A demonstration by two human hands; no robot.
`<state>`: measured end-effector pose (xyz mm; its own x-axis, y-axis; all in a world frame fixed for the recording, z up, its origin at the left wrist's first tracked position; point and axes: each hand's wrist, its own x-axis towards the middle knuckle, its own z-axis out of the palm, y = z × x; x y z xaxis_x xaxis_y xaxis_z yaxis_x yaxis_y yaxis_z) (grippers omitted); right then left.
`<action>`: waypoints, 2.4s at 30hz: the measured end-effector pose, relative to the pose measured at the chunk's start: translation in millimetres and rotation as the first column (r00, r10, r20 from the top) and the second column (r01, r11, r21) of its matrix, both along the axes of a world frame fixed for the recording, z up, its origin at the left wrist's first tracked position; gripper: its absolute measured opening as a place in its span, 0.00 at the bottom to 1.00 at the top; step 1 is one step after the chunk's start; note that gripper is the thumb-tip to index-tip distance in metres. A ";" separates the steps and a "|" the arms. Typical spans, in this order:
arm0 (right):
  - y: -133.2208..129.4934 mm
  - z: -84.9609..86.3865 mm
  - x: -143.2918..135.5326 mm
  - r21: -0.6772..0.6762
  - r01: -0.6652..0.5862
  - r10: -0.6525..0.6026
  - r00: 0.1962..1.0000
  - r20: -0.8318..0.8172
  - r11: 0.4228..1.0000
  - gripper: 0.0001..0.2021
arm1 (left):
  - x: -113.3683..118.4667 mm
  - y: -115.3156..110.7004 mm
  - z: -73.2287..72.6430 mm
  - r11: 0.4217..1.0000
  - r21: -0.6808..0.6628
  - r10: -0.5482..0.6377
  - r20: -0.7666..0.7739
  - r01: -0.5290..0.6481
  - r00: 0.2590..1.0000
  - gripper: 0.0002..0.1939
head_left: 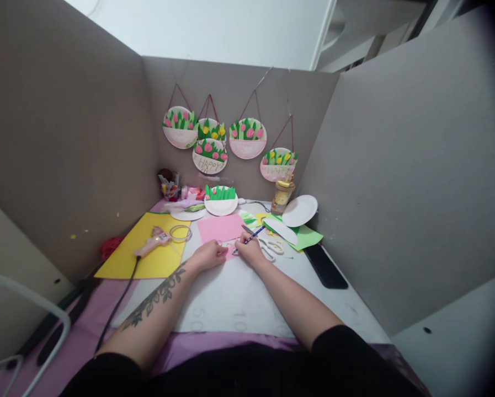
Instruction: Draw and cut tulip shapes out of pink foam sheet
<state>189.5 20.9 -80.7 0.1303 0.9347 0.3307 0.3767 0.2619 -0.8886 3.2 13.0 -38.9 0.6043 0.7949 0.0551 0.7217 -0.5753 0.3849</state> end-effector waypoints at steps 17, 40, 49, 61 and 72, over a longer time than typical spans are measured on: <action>1.4 -1.3 1.0 0.006 -0.025 0.026 0.999 -0.034 1.000 0.08 | -0.2 1.1 -1.2 1.000 0.018 -0.009 -0.018 0.010 1.000 0.10; 2.2 -1.1 0.3 0.026 -0.002 0.002 1.000 0.000 1.000 0.07 | -1.1 5.1 -8.5 0.999 0.037 -0.039 -0.005 0.039 0.999 0.11; -0.5 2.8 -0.7 -0.005 -0.065 0.065 0.998 -0.005 0.998 0.08 | -1.4 3.3 -5.0 0.999 0.028 -0.035 -0.006 0.036 0.999 0.09; -7.5 10.2 -6.5 -0.087 -0.194 0.188 0.979 -0.077 0.977 0.10 | 0.9 -0.3 1.3 1.000 -0.001 0.008 -0.022 -0.008 1.000 0.12; -1.0 4.8 1.4 -0.105 -0.167 0.106 0.895 -0.433 0.980 0.18 | 0.5 -5.4 1.1 0.997 0.064 0.035 -0.065 -0.031 0.997 0.13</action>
